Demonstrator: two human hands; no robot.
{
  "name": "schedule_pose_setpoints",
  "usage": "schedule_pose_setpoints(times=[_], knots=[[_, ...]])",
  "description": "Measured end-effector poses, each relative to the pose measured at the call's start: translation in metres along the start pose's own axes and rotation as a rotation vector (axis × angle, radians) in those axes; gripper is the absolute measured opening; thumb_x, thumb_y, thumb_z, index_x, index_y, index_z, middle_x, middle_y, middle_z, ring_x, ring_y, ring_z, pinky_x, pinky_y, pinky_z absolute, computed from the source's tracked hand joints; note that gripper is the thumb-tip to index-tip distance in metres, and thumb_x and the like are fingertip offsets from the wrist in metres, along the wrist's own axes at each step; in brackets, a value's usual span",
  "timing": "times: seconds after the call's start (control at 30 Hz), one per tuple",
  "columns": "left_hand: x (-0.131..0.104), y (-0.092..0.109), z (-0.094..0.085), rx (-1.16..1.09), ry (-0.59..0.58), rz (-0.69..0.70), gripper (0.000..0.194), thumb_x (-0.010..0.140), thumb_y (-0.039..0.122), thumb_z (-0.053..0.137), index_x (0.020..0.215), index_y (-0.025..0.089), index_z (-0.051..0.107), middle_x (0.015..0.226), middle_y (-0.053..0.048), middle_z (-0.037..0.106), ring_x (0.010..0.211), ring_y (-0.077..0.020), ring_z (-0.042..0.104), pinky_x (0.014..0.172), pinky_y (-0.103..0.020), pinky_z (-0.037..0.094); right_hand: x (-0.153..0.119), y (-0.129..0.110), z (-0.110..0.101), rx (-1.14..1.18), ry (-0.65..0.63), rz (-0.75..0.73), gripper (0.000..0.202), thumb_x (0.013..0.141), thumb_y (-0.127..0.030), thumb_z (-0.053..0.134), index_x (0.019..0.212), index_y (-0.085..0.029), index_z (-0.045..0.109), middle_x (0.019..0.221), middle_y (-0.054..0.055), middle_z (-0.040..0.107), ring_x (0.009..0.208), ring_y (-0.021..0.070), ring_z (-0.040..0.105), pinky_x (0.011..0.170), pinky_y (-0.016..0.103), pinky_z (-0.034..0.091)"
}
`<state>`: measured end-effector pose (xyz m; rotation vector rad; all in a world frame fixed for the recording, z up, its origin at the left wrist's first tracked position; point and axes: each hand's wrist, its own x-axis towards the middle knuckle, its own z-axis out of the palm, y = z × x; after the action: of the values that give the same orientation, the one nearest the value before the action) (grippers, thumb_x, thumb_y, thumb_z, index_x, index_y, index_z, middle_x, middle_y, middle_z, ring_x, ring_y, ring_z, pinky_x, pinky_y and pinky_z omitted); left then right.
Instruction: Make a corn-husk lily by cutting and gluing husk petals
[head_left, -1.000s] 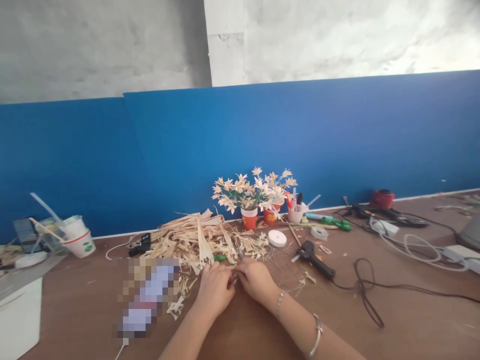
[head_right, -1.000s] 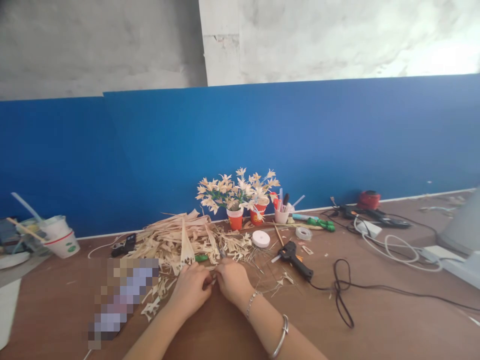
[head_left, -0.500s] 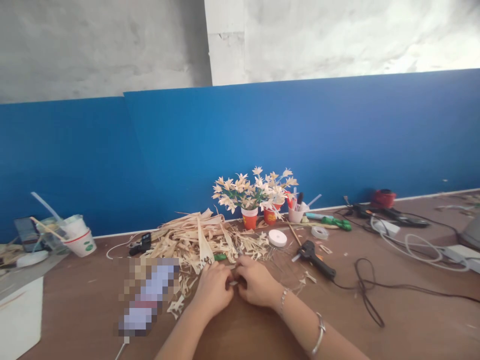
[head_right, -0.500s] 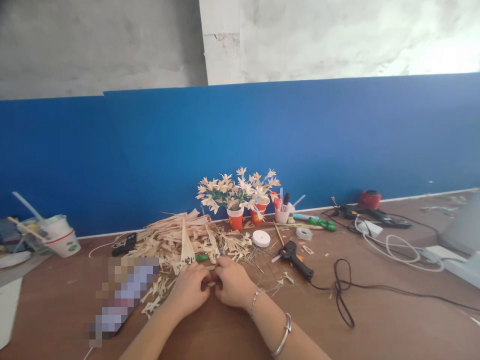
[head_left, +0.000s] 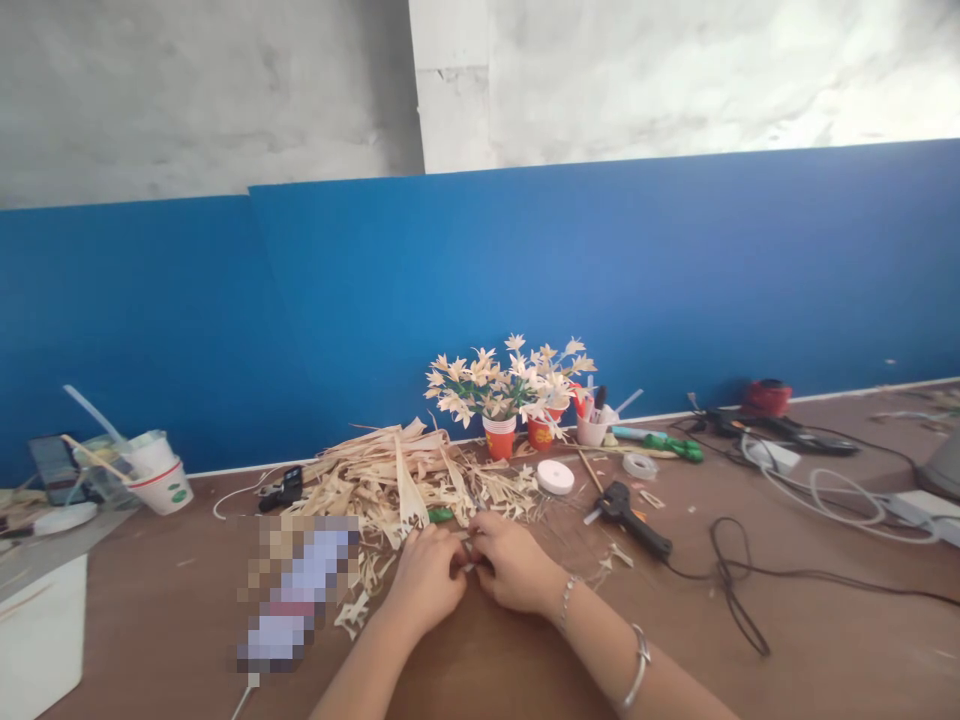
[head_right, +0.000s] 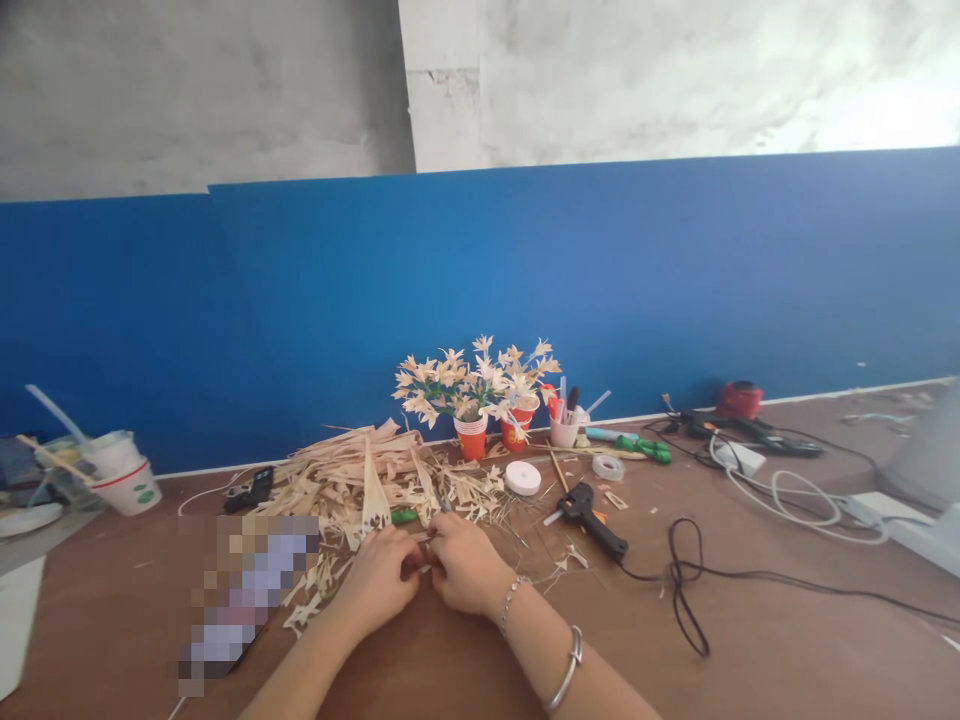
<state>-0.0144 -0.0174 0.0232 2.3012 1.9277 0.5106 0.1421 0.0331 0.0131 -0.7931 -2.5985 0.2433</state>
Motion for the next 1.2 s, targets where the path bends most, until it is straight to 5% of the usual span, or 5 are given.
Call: schedule_pose_setpoints(times=[0.2, 0.5, 0.67, 0.9, 1.2], knots=[[-0.001, -0.003, 0.002, 0.006, 0.010, 0.019, 0.017, 0.065, 0.008, 0.052, 0.069, 0.021, 0.061, 0.081, -0.003, 0.064, 0.087, -0.0210, 0.053, 0.077, -0.031, 0.035, 0.003, -0.003, -0.003, -0.068, -0.030, -0.037, 0.017, 0.074, -0.011, 0.047, 0.080, -0.017, 0.062, 0.093, 0.006, 0.056, 0.086, 0.0183, 0.049, 0.078, 0.027, 0.040], [0.002, -0.005, 0.002, -0.020, 0.039, 0.032, 0.016, 0.079, 0.018, 0.048, 0.074, 0.022, 0.062, 0.081, -0.002, 0.063, 0.086, -0.0201, 0.052, 0.077, -0.031, 0.036, 0.001, 0.003, 0.004, 0.098, 0.147, 0.067, 0.015, 0.065, -0.007, 0.051, 0.074, -0.018, 0.056, 0.094, 0.005, 0.054, 0.086, 0.0173, 0.051, 0.076, 0.026, 0.042], [0.002, -0.003, 0.001, -0.021, 0.030, 0.047, 0.023, 0.084, 0.021, 0.042, 0.075, 0.022, 0.063, 0.081, -0.003, 0.064, 0.085, -0.0199, 0.053, 0.076, -0.032, 0.036, 0.001, 0.003, 0.004, 0.190, 0.199, 0.076, 0.013, 0.071, -0.009, 0.052, 0.079, -0.019, 0.056, 0.093, 0.005, 0.054, 0.086, 0.0167, 0.052, 0.077, 0.026, 0.042], [0.001, -0.001, -0.003, -0.024, 0.055, 0.053, 0.023, 0.081, 0.018, 0.043, 0.070, 0.021, 0.063, 0.076, -0.003, 0.065, 0.081, -0.0191, 0.053, 0.075, -0.032, 0.034, 0.001, 0.002, 0.004, 0.312, 0.211, 0.065, 0.013, 0.073, -0.007, 0.051, 0.072, -0.018, 0.056, 0.091, 0.004, 0.056, 0.084, 0.0154, 0.053, 0.075, 0.026, 0.043], [0.004, 0.007, -0.001, -0.009, 0.147, -0.002, 0.023, 0.077, 0.015, 0.046, 0.061, 0.020, 0.062, 0.068, -0.002, 0.064, 0.074, -0.0172, 0.054, 0.071, -0.032, 0.030, 0.010, -0.008, 0.014, 0.400, 0.366, 0.223, 0.018, 0.063, -0.001, 0.051, 0.057, -0.018, 0.047, 0.082, 0.003, 0.057, 0.077, 0.0148, 0.055, 0.070, 0.024, 0.043]])
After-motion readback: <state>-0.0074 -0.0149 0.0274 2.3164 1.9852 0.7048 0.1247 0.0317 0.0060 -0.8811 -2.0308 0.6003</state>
